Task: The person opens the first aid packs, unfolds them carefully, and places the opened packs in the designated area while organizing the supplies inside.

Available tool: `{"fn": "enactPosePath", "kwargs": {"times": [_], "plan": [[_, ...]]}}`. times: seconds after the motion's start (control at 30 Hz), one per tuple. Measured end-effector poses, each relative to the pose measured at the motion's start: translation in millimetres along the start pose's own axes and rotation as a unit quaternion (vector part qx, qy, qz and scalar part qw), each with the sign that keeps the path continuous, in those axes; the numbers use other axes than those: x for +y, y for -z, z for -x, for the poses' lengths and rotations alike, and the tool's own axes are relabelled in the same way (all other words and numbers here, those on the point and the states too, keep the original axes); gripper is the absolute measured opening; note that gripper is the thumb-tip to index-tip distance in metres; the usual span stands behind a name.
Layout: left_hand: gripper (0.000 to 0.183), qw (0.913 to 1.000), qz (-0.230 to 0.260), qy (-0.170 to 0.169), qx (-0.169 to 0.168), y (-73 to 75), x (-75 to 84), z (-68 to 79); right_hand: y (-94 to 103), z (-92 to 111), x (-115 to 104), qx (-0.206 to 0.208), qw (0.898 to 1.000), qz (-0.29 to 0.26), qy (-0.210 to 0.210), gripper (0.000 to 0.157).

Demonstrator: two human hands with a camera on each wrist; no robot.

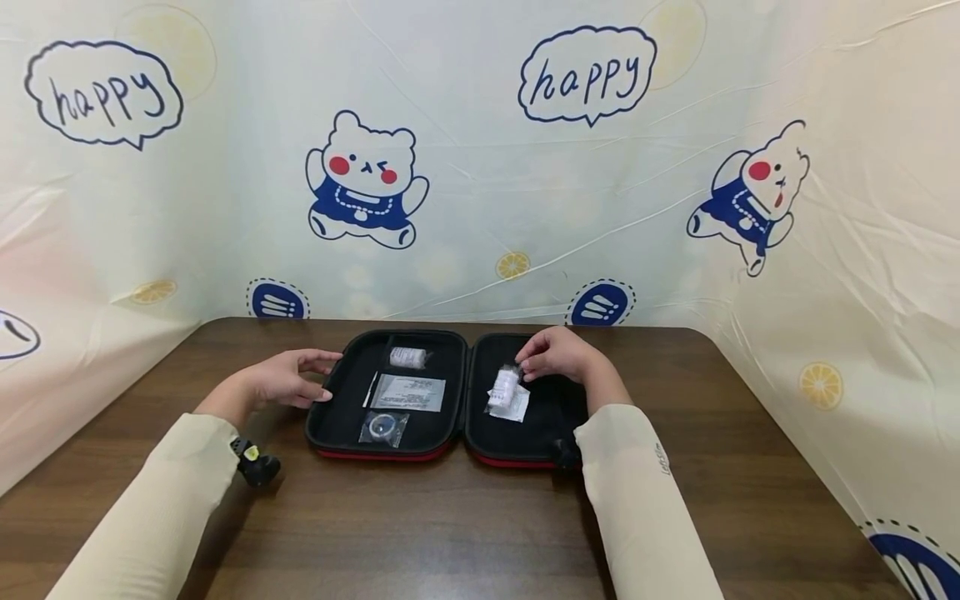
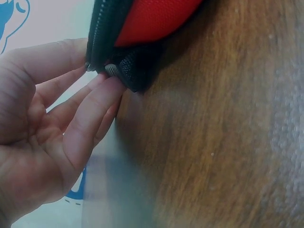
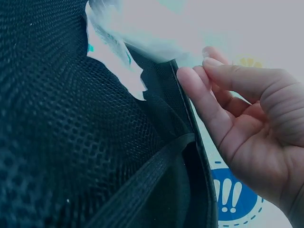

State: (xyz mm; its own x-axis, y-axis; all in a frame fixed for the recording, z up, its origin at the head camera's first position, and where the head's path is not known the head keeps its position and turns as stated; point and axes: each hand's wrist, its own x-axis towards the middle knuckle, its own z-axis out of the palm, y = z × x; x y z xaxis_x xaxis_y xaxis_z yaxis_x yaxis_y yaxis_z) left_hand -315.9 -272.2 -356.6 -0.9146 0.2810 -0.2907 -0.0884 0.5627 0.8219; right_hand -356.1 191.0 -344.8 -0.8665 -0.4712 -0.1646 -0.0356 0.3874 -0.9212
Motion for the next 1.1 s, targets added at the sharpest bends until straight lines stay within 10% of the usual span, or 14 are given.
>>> {"fn": "enactPosePath", "kwargs": {"times": [0.63, 1.1], "plan": [[0.08, 0.9999, 0.011, -0.005, 0.0, 0.1, -2.9, -0.1, -12.9, -4.1, -6.5, -0.163, 0.975, 0.149, -0.028, 0.055], [0.08, 0.9997, 0.024, -0.004, 0.001, -0.5, -3.5, -0.1, -17.0, -3.1, -7.5, -0.163, 0.97, 0.179, -0.034, 0.03]]}}
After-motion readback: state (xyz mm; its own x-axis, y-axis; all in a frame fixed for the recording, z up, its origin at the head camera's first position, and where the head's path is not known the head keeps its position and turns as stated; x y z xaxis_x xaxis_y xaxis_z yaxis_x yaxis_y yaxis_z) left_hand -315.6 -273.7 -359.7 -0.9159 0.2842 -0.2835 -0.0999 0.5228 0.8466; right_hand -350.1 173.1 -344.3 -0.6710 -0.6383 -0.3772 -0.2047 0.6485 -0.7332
